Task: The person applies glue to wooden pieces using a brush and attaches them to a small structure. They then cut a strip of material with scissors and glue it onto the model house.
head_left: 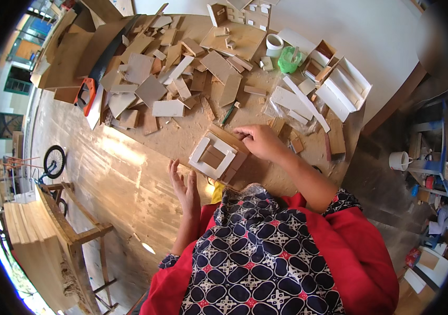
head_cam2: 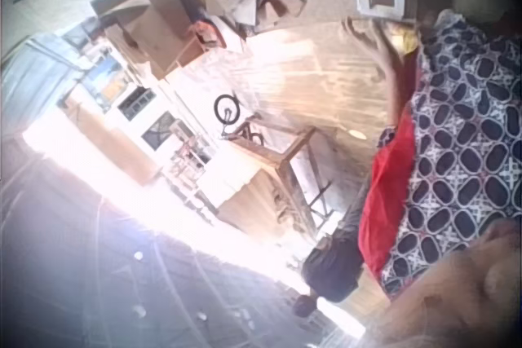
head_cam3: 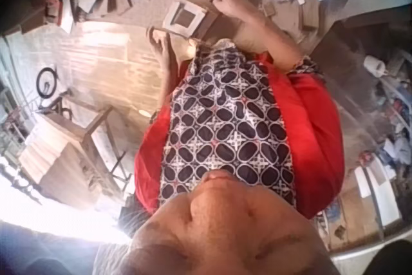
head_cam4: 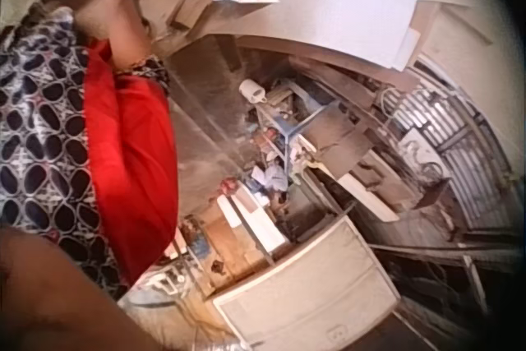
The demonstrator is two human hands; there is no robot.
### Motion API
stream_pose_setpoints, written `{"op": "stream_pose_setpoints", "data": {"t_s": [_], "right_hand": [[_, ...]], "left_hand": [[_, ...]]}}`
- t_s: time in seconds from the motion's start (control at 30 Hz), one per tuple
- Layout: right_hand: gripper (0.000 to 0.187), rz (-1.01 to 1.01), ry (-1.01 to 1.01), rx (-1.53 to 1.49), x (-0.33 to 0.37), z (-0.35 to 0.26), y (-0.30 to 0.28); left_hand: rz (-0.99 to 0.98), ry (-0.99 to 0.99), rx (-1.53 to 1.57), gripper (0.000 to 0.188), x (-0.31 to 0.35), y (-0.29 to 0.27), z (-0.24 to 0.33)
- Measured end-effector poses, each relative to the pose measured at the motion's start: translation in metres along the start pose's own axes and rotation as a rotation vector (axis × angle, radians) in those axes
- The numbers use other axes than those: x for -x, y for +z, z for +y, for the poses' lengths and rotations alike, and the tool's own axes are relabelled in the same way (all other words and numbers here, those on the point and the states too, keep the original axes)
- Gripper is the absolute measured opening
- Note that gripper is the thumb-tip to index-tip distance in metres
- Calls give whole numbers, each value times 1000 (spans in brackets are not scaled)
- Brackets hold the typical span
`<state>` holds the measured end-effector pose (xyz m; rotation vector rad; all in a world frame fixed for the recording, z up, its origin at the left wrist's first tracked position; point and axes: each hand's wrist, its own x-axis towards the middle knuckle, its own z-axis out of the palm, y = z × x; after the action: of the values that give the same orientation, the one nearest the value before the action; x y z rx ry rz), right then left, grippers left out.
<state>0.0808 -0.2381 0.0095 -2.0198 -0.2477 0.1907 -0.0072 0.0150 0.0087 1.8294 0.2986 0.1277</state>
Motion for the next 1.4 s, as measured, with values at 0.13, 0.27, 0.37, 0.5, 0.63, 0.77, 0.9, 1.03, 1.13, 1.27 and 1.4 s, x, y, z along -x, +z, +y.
{"op": "stream_pose_setpoints", "data": {"t_s": [0.13, 0.27, 0.37, 0.5, 0.63, 0.77, 0.9, 1.03, 1.13, 1.27, 1.4], "right_hand": [[35, 9, 42, -53, 9, -11, -3], [39, -73, 79, 12, 17, -7, -6], [39, -96, 70, 71, 18, -12, -9], [39, 51, -129, 118, 11, -11, -4], [38, 50, -193, 247, -5, -6, 10], [39, -26, -105, 344, -8, -15, 10], [36, 3, -130, 415, -2, -15, -1], [26, -25, -121, 482, 13, -6, -12], [18, -3, -134, 486, 27, -10, -26], [12, 139, -149, 358, 45, -4, -57], [13, 592, 58, 447, 55, 22, -109]], "left_hand": [[6, -124, 135, 63, 10, -4, -13], [-123, -446, 445, 62, 20, -6, -13], [-204, -497, 471, 61, 21, -6, -12], [-209, -536, 466, 55, 21, -7, -9], [-208, -664, 531, 47, 17, -7, -4], [-250, -737, 593, 41, 17, -11, -18], [-288, -717, 657, 35, 18, -17, -26], [-257, -741, 650, 29, 20, -15, -16], [-275, -733, 564, 22, 21, -9, -9], [-358, -784, 499, 11, 28, -4, 23], [-308, -770, 447, 9, 31, 0, 20]]}}
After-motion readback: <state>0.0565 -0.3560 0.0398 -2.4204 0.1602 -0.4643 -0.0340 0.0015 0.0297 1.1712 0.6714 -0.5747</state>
